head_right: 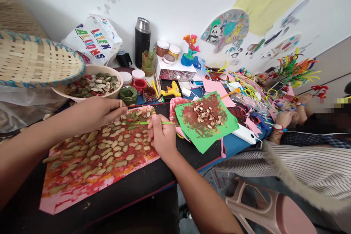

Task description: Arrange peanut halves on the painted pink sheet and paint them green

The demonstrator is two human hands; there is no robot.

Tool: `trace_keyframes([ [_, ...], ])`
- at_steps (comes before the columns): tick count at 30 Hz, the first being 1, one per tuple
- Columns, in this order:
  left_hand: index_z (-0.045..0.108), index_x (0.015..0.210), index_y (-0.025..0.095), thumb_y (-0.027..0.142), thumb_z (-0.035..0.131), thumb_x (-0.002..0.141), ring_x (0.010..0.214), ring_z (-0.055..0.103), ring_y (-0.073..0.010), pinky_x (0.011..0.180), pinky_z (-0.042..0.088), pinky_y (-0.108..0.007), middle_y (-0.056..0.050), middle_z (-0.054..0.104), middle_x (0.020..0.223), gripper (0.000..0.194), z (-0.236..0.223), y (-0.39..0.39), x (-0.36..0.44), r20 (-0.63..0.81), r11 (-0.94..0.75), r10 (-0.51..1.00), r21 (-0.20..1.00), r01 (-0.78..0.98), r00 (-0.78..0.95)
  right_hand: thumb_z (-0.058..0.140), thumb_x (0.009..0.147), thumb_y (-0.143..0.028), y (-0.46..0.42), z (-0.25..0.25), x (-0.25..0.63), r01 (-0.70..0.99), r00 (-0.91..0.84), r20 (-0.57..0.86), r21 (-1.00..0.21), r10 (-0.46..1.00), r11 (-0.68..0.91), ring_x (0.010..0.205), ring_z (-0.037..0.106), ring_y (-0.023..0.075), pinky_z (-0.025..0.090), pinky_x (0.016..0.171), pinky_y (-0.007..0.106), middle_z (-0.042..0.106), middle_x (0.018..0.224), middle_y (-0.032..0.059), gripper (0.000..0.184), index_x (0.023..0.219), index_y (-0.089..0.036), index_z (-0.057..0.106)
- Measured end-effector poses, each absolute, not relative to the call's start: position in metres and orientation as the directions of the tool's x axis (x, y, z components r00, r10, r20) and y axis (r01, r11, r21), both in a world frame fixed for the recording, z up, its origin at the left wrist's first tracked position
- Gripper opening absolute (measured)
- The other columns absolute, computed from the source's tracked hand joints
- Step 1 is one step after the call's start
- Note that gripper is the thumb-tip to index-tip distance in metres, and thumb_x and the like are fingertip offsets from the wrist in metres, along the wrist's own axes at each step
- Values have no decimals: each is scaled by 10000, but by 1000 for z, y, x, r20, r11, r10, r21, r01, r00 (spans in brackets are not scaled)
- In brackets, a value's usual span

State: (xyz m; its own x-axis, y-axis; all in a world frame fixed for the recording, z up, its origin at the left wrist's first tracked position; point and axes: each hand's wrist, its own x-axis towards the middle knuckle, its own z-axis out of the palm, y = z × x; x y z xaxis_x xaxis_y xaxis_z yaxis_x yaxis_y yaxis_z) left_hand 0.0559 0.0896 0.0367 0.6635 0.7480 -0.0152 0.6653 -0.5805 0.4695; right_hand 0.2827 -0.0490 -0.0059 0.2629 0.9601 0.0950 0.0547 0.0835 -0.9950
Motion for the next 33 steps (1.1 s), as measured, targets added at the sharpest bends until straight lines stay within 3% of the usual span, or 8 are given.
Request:
trace_keyframes([
  [6,589,738,317,607,522,1094,596,638,-271,661,420,-394,-44,695,644,464,37,90,56,-13,-596,742,446,668,670,636,1097,-999,-50,-4,280,86,237,147,-988,960,130,428,573,143,497,485,252,530,511,-67,794,758,-282,601],
  [11,560,725,317,599,521,1089,581,617,-272,664,404,-397,-45,675,626,462,40,88,58,-16,-593,744,445,671,668,660,1083,-1001,-52,-2,282,63,255,116,-993,960,103,405,548,142,447,441,245,514,493,-71,794,744,-287,586],
  [19,587,717,315,603,538,1078,591,631,-268,640,408,-389,-48,697,623,464,38,89,57,4,-596,742,461,657,670,636,1100,-997,-51,-11,276,113,202,158,-984,967,137,431,587,153,472,503,274,579,504,-55,781,788,-282,668],
  [24,609,743,318,595,543,1087,631,659,-286,711,450,-396,-42,693,643,447,38,89,58,-42,-579,750,440,686,660,646,1098,-989,-51,-11,281,104,240,135,-988,961,113,420,560,156,459,483,274,554,493,-63,768,783,-288,650],
  [33,553,732,322,611,519,1062,610,620,-288,704,395,-414,-50,667,649,439,37,89,57,-27,-570,751,479,668,660,662,1105,-976,-51,-9,281,115,219,162,-984,962,140,427,571,148,457,501,277,578,501,-60,765,788,-280,674],
])
